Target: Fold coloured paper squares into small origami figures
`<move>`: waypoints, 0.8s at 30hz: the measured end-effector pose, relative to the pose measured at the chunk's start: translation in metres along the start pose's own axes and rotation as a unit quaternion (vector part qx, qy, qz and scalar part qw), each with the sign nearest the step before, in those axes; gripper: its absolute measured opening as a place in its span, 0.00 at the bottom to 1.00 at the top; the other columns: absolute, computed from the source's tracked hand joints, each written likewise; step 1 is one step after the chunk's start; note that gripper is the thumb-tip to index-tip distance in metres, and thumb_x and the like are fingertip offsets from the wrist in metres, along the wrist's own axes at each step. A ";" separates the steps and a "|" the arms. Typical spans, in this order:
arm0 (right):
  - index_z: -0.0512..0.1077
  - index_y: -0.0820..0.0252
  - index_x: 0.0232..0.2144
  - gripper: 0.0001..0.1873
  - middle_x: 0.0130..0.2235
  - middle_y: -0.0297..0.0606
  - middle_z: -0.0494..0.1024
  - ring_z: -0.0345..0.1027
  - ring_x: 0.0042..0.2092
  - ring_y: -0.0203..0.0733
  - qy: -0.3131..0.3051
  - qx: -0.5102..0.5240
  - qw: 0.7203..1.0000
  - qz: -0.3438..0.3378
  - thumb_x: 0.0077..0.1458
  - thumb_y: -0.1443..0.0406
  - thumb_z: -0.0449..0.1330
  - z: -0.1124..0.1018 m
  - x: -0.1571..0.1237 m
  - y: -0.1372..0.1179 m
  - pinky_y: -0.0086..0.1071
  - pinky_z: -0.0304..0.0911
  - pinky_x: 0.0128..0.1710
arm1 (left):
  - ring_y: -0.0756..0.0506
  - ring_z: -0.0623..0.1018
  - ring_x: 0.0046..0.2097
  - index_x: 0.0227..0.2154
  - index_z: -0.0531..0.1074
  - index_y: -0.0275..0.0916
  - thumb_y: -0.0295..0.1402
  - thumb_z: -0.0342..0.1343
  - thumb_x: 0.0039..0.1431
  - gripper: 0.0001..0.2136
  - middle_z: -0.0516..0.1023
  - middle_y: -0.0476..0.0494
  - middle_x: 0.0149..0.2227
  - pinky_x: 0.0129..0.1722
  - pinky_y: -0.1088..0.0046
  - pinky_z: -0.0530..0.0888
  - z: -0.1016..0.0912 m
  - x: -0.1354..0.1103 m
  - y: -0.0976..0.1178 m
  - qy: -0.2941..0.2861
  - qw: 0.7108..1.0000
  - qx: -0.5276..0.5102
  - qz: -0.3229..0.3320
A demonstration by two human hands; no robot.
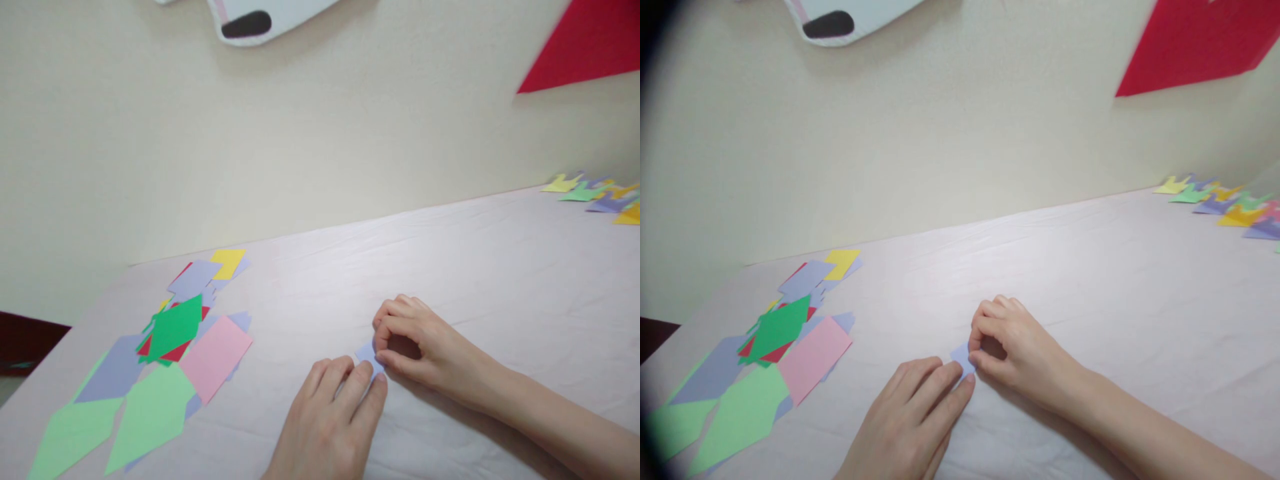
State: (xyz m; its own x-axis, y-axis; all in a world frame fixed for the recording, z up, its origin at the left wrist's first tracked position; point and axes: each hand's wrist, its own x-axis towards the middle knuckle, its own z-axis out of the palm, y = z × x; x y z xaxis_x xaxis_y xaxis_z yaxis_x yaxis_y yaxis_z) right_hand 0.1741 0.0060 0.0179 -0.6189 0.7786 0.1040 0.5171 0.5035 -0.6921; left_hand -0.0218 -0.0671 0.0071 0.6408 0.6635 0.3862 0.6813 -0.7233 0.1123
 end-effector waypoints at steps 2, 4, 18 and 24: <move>0.70 0.58 0.26 0.08 0.33 0.34 0.73 0.63 0.39 0.42 0.000 0.000 1.000 -0.002 0.52 0.74 0.61 0.000 0.000 0.000 0.37 0.57 0.41 | 0.43 0.71 0.42 0.46 0.71 0.35 0.25 0.45 0.65 0.13 0.76 0.40 0.44 0.39 0.66 0.71 0.000 0.000 0.001 -0.007 1.000 0.001 -0.002; 0.70 0.58 0.26 0.08 0.33 0.34 0.72 0.63 0.39 0.42 0.001 0.000 1.000 -0.003 0.53 0.74 0.60 0.001 0.000 0.001 0.37 0.57 0.41 | 0.43 0.72 0.42 0.46 0.71 0.35 0.26 0.44 0.65 0.13 0.76 0.40 0.44 0.39 0.66 0.72 0.000 0.000 0.001 -0.012 1.000 -0.003 -0.008; 0.68 0.57 0.34 0.11 0.38 0.35 0.72 0.62 0.43 0.44 -0.011 0.000 1.000 0.026 0.47 0.73 0.62 -0.003 -0.003 -0.005 0.38 0.57 0.44 | 0.39 0.72 0.48 0.48 0.71 0.34 0.24 0.45 0.63 0.14 0.76 0.40 0.47 0.44 0.62 0.74 -0.002 0.002 0.003 -0.018 0.998 -0.041 -0.033; 0.68 0.57 0.35 0.13 0.39 0.36 0.72 0.62 0.43 0.45 -0.016 -0.011 0.999 0.039 0.46 0.74 0.60 -0.001 -0.004 -0.007 0.39 0.58 0.45 | 0.38 0.72 0.48 0.49 0.71 0.32 0.21 0.47 0.58 0.17 0.76 0.38 0.48 0.44 0.60 0.75 -0.003 0.003 0.003 -0.029 0.998 -0.048 -0.037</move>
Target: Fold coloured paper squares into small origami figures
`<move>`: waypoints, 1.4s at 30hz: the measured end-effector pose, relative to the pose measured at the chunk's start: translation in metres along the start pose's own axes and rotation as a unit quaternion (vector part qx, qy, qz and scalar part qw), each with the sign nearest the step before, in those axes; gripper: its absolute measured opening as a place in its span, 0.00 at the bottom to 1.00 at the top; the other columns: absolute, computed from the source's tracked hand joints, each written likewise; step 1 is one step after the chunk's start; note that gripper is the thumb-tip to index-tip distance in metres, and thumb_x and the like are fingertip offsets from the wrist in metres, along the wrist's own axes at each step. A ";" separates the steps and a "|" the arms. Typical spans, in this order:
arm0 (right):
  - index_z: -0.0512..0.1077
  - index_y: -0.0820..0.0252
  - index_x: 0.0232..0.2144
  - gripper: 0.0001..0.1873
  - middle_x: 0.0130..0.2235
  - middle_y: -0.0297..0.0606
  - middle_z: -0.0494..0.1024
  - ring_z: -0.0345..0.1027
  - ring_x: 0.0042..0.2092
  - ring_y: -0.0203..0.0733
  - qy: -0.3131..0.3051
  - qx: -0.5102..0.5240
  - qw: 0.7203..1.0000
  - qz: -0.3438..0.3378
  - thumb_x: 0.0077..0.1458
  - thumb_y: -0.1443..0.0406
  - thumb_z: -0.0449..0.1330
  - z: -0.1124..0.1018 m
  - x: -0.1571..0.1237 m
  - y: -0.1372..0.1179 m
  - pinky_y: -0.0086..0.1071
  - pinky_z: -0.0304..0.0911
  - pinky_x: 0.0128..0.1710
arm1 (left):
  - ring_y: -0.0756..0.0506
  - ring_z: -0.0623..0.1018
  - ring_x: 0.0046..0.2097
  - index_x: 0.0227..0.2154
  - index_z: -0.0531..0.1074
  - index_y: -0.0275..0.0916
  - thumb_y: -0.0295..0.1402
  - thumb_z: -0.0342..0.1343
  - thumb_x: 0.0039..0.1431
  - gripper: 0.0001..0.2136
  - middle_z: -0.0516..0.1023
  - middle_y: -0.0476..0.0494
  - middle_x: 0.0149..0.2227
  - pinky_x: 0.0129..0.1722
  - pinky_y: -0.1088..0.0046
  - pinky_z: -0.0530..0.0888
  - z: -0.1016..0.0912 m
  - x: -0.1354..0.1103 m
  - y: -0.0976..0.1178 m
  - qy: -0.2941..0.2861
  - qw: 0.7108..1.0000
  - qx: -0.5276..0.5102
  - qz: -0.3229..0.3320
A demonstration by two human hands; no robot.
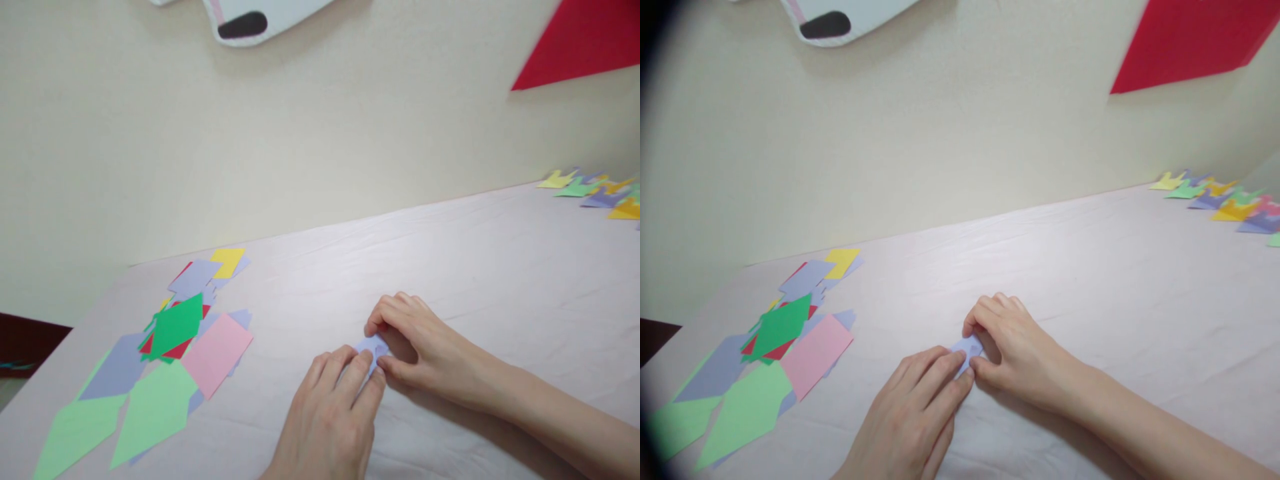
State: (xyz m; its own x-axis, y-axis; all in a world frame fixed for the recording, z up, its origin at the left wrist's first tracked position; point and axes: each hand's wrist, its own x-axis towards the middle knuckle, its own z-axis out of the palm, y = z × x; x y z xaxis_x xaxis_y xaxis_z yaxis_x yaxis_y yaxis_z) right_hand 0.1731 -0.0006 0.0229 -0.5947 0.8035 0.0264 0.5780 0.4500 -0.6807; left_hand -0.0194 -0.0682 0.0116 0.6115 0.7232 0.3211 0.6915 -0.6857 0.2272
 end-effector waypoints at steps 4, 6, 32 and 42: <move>0.68 0.57 0.36 0.14 0.39 0.36 0.72 0.61 0.44 0.45 0.002 0.010 1.000 0.004 0.46 0.76 0.58 0.001 0.001 0.002 0.38 0.58 0.45 | 0.39 0.72 0.48 0.49 0.70 0.33 0.20 0.47 0.56 0.18 0.76 0.38 0.48 0.44 0.61 0.75 0.002 0.000 0.001 0.003 1.000 -0.006 -0.003; 0.68 0.57 0.36 0.15 0.39 0.36 0.71 0.61 0.44 0.44 -0.002 0.023 1.000 0.009 0.46 0.77 0.56 0.000 0.002 0.004 0.38 0.58 0.45 | 0.39 0.73 0.48 0.48 0.71 0.34 0.19 0.47 0.56 0.18 0.76 0.39 0.48 0.44 0.61 0.75 0.002 0.000 0.002 0.004 1.000 -0.008 -0.007; 0.68 0.58 0.37 0.14 0.40 0.37 0.73 0.62 0.43 0.44 0.030 0.038 0.999 -0.018 0.48 0.77 0.57 -0.001 0.001 0.005 0.39 0.58 0.46 | 0.39 0.77 0.47 0.39 0.73 0.36 0.20 0.45 0.56 0.14 0.77 0.38 0.51 0.44 0.63 0.78 0.002 -0.008 0.006 0.019 0.999 0.045 0.009; 0.65 0.58 0.38 0.10 0.37 0.36 0.70 0.64 0.40 0.41 0.119 0.161 0.980 -0.008 0.56 0.75 0.51 0.004 -0.002 0.016 0.36 0.62 0.42 | 0.42 0.61 0.63 0.54 0.65 0.41 0.18 0.47 0.51 0.26 0.63 0.44 0.63 0.60 0.59 0.64 -0.026 0.022 -0.007 -0.134 0.989 -0.049 0.025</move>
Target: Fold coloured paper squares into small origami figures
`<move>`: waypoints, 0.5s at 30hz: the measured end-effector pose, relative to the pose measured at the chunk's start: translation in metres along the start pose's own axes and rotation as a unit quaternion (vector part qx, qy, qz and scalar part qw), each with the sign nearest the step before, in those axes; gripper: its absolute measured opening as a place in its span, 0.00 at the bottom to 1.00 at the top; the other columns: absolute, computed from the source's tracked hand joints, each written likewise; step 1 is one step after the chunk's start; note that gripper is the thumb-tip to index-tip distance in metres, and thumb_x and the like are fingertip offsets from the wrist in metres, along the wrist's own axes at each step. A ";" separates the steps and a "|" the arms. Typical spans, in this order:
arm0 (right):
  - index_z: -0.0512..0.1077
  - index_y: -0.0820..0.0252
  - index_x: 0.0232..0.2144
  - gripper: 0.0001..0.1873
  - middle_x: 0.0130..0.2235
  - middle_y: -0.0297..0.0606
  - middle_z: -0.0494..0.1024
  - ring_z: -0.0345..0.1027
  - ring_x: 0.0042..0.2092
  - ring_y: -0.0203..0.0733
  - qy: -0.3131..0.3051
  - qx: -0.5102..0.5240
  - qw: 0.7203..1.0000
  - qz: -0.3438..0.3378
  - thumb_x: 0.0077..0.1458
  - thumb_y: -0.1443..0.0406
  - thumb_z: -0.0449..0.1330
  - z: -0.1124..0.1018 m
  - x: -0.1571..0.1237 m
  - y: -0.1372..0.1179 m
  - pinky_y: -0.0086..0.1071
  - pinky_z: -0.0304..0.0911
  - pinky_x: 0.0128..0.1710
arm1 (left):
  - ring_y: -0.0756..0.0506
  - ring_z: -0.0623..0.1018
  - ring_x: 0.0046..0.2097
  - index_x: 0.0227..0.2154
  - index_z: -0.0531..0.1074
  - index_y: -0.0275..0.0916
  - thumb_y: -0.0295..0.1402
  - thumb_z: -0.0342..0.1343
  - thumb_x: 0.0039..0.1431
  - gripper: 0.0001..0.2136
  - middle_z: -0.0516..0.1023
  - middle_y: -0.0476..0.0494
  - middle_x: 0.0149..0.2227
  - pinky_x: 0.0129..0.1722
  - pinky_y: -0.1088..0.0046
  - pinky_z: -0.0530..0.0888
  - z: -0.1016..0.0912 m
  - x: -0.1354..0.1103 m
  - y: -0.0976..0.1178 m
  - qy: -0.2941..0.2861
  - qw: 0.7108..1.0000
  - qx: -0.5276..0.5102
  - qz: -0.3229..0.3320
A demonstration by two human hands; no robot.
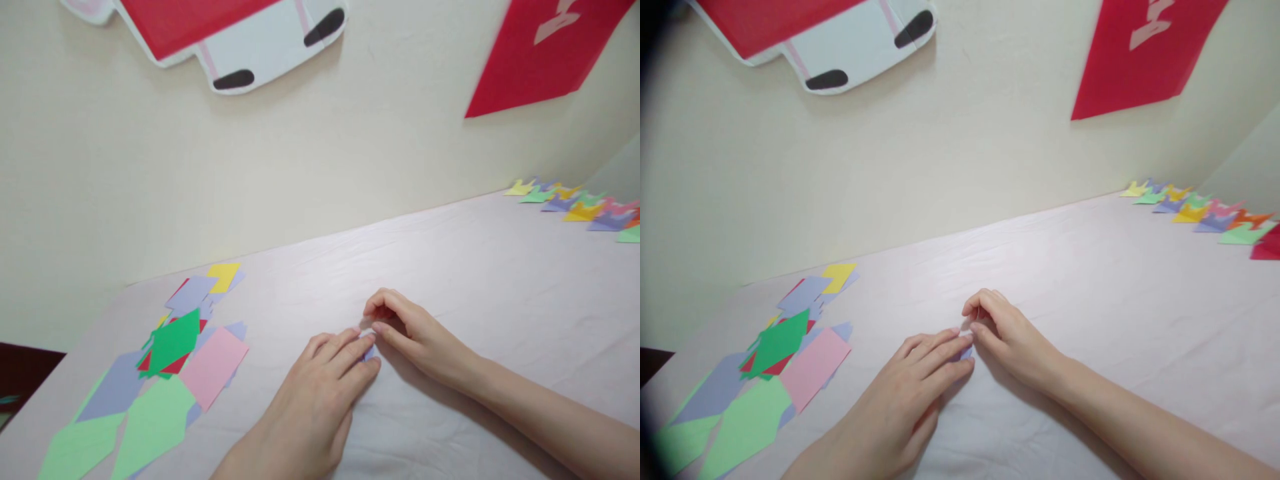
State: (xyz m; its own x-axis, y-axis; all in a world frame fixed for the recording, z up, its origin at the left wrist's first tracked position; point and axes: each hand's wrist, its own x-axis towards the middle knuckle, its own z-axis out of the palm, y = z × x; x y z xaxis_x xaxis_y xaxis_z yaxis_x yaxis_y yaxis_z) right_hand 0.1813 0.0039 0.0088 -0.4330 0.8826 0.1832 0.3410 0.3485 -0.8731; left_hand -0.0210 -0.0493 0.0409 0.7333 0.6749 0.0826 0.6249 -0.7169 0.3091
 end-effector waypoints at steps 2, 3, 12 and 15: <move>0.65 0.57 0.38 0.09 0.37 0.36 0.69 0.65 0.40 0.41 0.020 -0.001 1.000 0.003 0.57 0.74 0.51 -0.001 -0.002 -0.001 0.37 0.62 0.42 | 0.44 0.64 0.61 0.52 0.66 0.43 0.18 0.47 0.56 0.22 0.67 0.47 0.60 0.58 0.61 0.65 -0.004 0.004 -0.002 -0.027 1.000 -0.006 -0.013; 0.65 0.58 0.38 0.09 0.37 0.37 0.69 0.64 0.40 0.41 0.024 -0.009 1.000 -0.002 0.57 0.75 0.51 -0.001 -0.003 -0.002 0.37 0.61 0.42 | 0.43 0.67 0.58 0.50 0.67 0.44 0.19 0.47 0.58 0.20 0.69 0.47 0.57 0.56 0.61 0.67 -0.005 0.006 -0.002 -0.033 0.999 -0.001 -0.029; 0.73 0.58 0.32 0.09 0.35 0.37 0.73 0.62 0.41 0.43 -0.081 -0.122 0.987 -0.070 0.54 0.76 0.59 0.006 -0.009 -0.018 0.37 0.60 0.42 | 0.41 0.71 0.39 0.41 0.70 0.40 0.31 0.56 0.59 0.07 0.72 0.43 0.39 0.36 0.62 0.71 0.010 -0.003 0.000 0.037 0.982 0.096 -0.157; 0.75 0.58 0.32 0.09 0.34 0.36 0.74 0.62 0.40 0.43 -0.085 -0.138 0.986 -0.047 0.54 0.76 0.60 0.012 -0.009 -0.020 0.36 0.60 0.40 | 0.41 0.71 0.38 0.37 0.70 0.39 0.30 0.57 0.59 0.04 0.72 0.44 0.37 0.34 0.63 0.69 0.013 -0.005 -0.002 0.068 0.984 0.091 -0.141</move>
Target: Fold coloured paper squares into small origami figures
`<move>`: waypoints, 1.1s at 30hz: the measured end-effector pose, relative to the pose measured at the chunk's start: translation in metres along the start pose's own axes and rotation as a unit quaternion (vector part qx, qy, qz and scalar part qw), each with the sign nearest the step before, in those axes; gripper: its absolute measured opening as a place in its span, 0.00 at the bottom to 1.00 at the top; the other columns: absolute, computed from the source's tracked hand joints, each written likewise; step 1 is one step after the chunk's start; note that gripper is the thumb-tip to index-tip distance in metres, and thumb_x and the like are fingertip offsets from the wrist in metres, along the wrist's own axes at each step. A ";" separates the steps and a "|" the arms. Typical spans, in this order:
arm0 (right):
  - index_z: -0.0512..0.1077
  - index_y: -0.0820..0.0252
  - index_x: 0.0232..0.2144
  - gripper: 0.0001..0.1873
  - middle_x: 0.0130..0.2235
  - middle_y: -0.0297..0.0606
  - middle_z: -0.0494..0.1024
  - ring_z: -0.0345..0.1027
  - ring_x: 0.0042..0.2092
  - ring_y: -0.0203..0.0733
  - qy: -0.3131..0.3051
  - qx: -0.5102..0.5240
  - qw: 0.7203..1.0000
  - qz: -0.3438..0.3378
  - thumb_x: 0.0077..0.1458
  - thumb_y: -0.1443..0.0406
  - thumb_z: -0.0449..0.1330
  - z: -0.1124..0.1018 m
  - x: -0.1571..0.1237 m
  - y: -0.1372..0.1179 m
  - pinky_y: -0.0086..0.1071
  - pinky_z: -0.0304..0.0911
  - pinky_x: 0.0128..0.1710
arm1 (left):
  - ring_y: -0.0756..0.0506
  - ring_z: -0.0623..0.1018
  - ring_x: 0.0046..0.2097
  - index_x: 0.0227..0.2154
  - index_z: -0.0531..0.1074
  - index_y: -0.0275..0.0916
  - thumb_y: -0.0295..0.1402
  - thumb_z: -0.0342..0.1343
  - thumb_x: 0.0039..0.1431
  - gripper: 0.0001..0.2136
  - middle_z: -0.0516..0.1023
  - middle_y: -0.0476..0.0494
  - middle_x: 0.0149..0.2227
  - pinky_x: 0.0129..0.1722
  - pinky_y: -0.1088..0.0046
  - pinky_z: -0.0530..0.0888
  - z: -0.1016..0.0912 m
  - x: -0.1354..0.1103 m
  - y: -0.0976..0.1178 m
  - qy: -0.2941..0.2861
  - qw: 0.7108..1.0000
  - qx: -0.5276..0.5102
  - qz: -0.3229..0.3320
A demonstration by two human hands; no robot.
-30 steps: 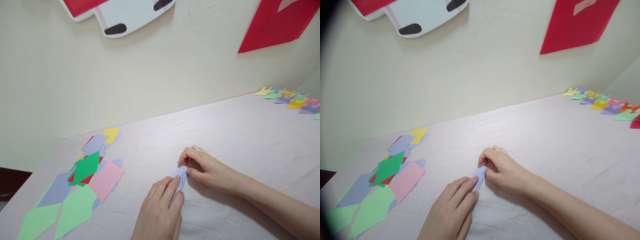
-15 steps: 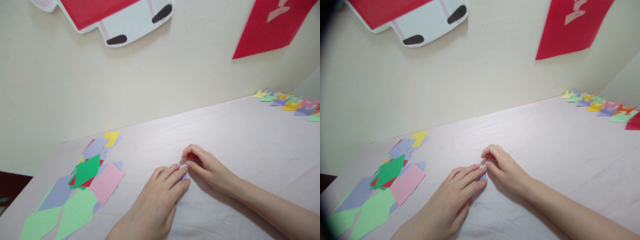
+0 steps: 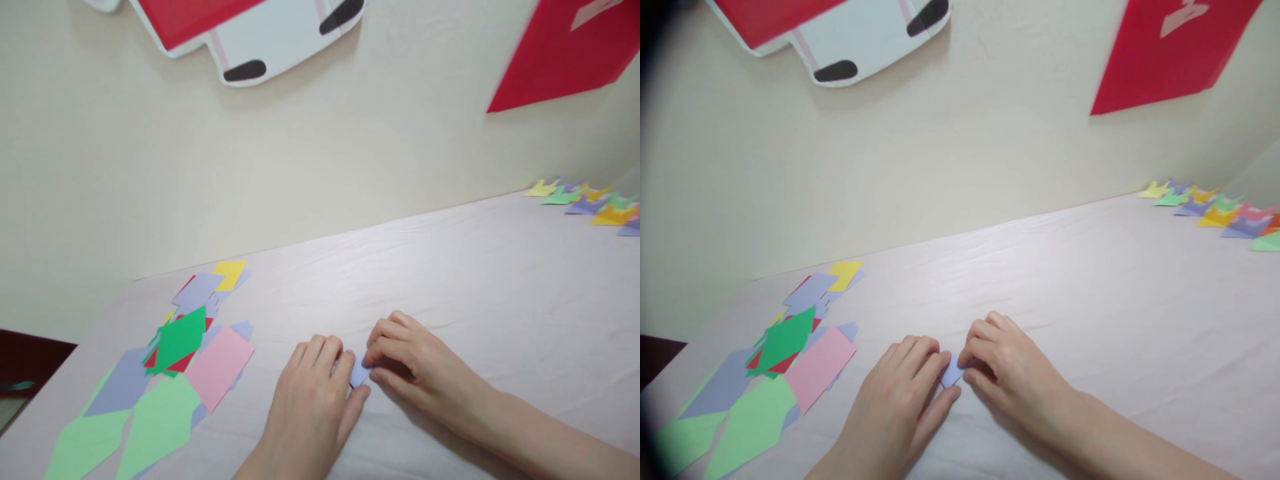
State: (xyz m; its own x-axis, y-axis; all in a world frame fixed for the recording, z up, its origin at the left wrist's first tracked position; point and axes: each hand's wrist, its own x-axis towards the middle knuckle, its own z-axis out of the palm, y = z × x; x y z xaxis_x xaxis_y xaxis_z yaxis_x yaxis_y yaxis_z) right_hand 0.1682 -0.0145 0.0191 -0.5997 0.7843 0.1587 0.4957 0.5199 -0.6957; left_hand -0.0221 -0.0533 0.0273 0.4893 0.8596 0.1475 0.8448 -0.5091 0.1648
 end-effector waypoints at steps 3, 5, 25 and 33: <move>0.77 0.57 0.32 0.09 0.33 0.35 0.75 0.62 0.39 0.42 -0.001 -0.003 1.000 0.003 0.55 0.75 0.61 0.002 0.000 0.002 0.35 0.60 0.39 | 0.42 0.71 0.37 0.34 0.69 0.39 0.28 0.55 0.60 0.01 0.72 0.45 0.35 0.34 0.64 0.69 0.003 -0.002 -0.004 0.023 0.999 -0.033 0.029; 0.77 0.56 0.31 0.10 0.32 0.34 0.75 0.62 0.39 0.42 0.001 -0.005 1.000 0.003 0.55 0.75 0.61 0.002 0.000 0.004 0.35 0.60 0.39 | 0.43 0.71 0.37 0.33 0.69 0.39 0.27 0.53 0.62 0.03 0.73 0.45 0.34 0.34 0.65 0.68 0.004 -0.003 -0.007 0.038 0.997 -0.058 0.045; 0.70 0.59 0.26 0.08 0.31 0.36 0.72 0.61 0.37 0.42 0.018 -0.012 0.998 0.061 0.55 0.72 0.59 0.007 0.006 -0.004 0.38 0.55 0.39 | 0.44 0.68 0.39 0.29 0.64 0.40 0.24 0.49 0.62 0.07 0.69 0.47 0.35 0.39 0.63 0.65 0.008 0.006 -0.010 0.011 0.979 -0.184 -0.085; 0.69 0.60 0.24 0.07 0.30 0.35 0.70 0.60 0.36 0.41 0.027 -0.050 0.996 0.063 0.52 0.73 0.60 0.013 0.008 -0.003 0.37 0.53 0.37 | 0.42 0.67 0.39 0.27 0.64 0.39 0.23 0.51 0.59 0.07 0.69 0.47 0.35 0.37 0.62 0.63 0.010 0.010 -0.007 -0.016 0.985 -0.134 -0.104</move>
State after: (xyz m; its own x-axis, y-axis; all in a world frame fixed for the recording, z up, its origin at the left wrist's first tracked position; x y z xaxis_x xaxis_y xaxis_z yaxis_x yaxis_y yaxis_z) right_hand 0.1538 -0.0140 0.0138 -0.4953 0.8611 0.1148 0.6268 0.4458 -0.6390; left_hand -0.0212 -0.0404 0.0181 0.3228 0.9450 0.0528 0.8415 -0.3121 0.4409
